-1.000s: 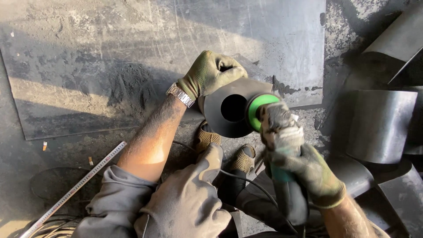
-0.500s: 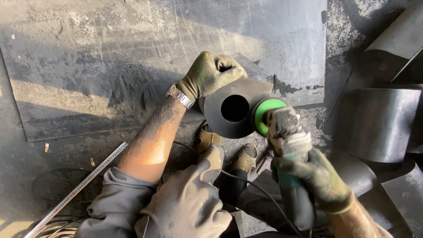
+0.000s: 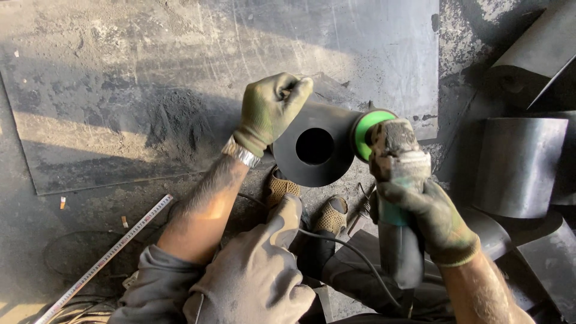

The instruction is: Using an angle grinder to smooth and shape the surfaces of black rubber or plastic industrial components.

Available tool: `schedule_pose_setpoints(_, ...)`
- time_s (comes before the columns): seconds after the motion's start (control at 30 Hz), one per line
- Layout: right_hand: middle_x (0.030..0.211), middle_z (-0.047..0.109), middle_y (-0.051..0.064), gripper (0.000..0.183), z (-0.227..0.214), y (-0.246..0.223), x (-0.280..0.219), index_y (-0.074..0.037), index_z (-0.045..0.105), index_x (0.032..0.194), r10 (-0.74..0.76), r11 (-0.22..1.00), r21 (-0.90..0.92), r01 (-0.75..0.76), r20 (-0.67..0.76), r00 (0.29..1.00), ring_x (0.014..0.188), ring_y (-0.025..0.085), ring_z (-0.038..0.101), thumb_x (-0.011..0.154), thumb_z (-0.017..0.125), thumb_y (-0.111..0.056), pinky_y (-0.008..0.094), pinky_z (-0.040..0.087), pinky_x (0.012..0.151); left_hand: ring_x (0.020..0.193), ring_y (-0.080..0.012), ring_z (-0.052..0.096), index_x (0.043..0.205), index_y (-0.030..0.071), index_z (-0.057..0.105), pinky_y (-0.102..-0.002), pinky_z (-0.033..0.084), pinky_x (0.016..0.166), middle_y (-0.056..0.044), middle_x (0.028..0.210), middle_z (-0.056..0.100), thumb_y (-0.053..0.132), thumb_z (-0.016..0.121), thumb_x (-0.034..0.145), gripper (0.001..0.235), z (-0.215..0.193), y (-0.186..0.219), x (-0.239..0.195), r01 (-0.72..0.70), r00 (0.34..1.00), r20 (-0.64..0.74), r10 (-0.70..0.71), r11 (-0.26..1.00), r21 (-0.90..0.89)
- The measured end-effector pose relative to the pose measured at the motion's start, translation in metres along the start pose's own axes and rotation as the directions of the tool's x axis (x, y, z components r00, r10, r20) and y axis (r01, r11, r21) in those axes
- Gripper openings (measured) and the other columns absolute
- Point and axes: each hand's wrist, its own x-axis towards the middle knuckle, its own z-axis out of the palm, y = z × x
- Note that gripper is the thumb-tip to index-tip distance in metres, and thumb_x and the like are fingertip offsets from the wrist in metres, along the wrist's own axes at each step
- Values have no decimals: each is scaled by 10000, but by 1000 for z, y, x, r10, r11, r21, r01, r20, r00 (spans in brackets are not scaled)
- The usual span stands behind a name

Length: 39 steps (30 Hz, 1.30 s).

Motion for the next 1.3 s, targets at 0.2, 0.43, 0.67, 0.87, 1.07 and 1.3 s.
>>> schedule_pose_setpoints(0.2, 928, 697, 179, 561, -33, 88, -42, 17, 586, 1316, 111, 981, 143, -128, 118, 987, 770, 271, 669, 800, 762, -118, 418, 551, 680, 1352, -380, 557, 1487, -94, 388, -442, 498, 1130, -320, 1449, 530, 445, 714, 988, 803, 7, 15, -79, -191, 939, -275, 208, 978, 89)
schedule_pose_setpoints(0.43, 980, 753, 102, 614, 6, 53, -57, -4, 601, 1296, 207, 974, 67, -217, 134, 969, 868, 176, 686, 719, 756, -150, 352, 562, 784, 1217, -392, 684, 1548, -84, 326, -375, 562, 1051, -303, 1375, 606, 241, 784, 776, 955, 8, 7, -72, -74, 989, -117, 92, 986, 148)
schedule_pose_setpoints(0.67, 983, 739, 105, 560, 19, 66, -44, 11, 637, 1243, 160, 984, 53, -171, 165, 973, 856, 168, 669, 728, 809, -123, 348, 561, 763, 877, -241, 793, 1587, 57, 341, -286, 635, 939, -199, 1437, 621, 198, 771, 698, 997, -41, -2, -8, -40, 933, 359, 20, 998, 47)
schedule_pose_setpoints(0.87, 942, 778, 103, 527, 42, 56, -36, -3, 667, 1213, 216, 976, -32, -214, 224, 950, 831, 164, 712, 717, 817, -99, 340, 597, 757, 718, -113, 727, 1550, 128, 430, -273, 622, 792, -136, 1393, 670, 143, 816, 646, 983, -61, 12, 15, -81, 843, 529, 96, 995, -52)
schedule_pose_setpoints(1.07, 942, 768, 90, 499, 55, 47, -32, 23, 677, 1193, 229, 973, -75, -216, 268, 936, 843, 152, 697, 733, 828, -98, 326, 589, 767, 676, -127, 660, 1572, 210, 428, -290, 613, 769, -88, 1233, 791, 134, 766, 655, 980, -62, 13, 14, 64, 822, 569, -36, 998, -29)
schedule_pose_setpoints(1.3, 919, 750, 97, 484, 26, 63, -24, 1, 672, 1183, 138, 989, 20, -145, 211, 968, 794, 179, 693, 732, 799, -123, 334, 580, 721, 931, -155, 721, 1565, 178, 438, -305, 575, 923, -139, 1342, 707, 180, 815, 674, 967, -59, 7, 18, -107, 846, 521, 115, 993, -46)
